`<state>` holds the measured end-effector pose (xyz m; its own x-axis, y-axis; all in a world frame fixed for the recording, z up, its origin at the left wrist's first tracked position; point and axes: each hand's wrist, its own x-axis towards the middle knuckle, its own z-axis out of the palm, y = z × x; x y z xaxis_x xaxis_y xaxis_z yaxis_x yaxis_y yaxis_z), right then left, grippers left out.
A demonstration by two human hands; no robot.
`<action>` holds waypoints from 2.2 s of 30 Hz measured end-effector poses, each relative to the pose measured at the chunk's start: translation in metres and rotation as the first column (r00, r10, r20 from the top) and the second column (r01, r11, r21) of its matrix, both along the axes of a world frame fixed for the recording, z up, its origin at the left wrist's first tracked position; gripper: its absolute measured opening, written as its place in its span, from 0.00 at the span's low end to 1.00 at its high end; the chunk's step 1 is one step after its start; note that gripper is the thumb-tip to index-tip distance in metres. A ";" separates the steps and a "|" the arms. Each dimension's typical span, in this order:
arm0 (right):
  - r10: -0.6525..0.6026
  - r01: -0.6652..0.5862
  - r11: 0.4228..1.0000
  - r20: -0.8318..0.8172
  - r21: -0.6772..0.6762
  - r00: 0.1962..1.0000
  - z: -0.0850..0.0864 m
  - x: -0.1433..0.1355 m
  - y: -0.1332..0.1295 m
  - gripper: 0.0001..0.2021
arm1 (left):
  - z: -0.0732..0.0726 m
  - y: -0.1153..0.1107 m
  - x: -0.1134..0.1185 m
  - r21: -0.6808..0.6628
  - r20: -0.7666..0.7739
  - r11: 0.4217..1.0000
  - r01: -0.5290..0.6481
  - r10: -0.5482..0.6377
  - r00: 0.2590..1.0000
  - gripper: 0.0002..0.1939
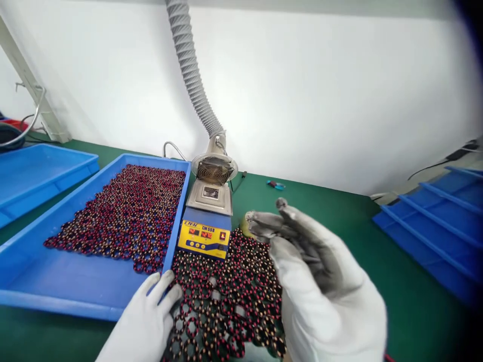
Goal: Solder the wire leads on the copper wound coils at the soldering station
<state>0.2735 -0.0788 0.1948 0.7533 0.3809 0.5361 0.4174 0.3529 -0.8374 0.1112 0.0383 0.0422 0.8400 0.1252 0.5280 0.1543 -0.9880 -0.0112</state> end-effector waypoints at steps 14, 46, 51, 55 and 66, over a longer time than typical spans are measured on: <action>0.352 -0.258 0.924 -0.362 0.283 0.863 -0.020 0.011 0.042 0.11 | 0.156 0.001 0.080 0.113 0.625 0.993 0.039 -0.102 0.774 0.06; 0.401 -0.368 0.915 -0.277 0.164 0.873 -0.039 0.006 0.050 0.12 | 0.141 0.029 0.071 -0.313 0.520 0.847 0.430 -0.226 0.823 0.15; 0.376 -0.375 0.926 -0.060 0.040 0.925 -0.029 0.011 0.038 0.17 | 0.137 0.033 0.068 -0.337 0.471 0.830 0.445 -0.261 0.843 0.18; 0.289 -0.284 0.953 -0.033 0.103 0.957 -0.024 0.005 0.040 0.06 | 0.141 0.029 0.069 -0.197 0.513 0.883 0.426 -0.277 0.813 0.12; 0.403 -0.333 0.914 -0.433 0.231 0.806 -0.025 0.001 0.045 0.15 | 0.145 0.028 0.068 -0.075 0.545 0.956 0.283 -0.199 0.815 0.11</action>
<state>0.2742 -0.0342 0.1701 0.7427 0.6291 0.2294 -0.1900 0.5264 -0.8287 0.1789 0.0663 0.1874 0.4529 0.0665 0.8891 -0.1487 -0.9776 0.1489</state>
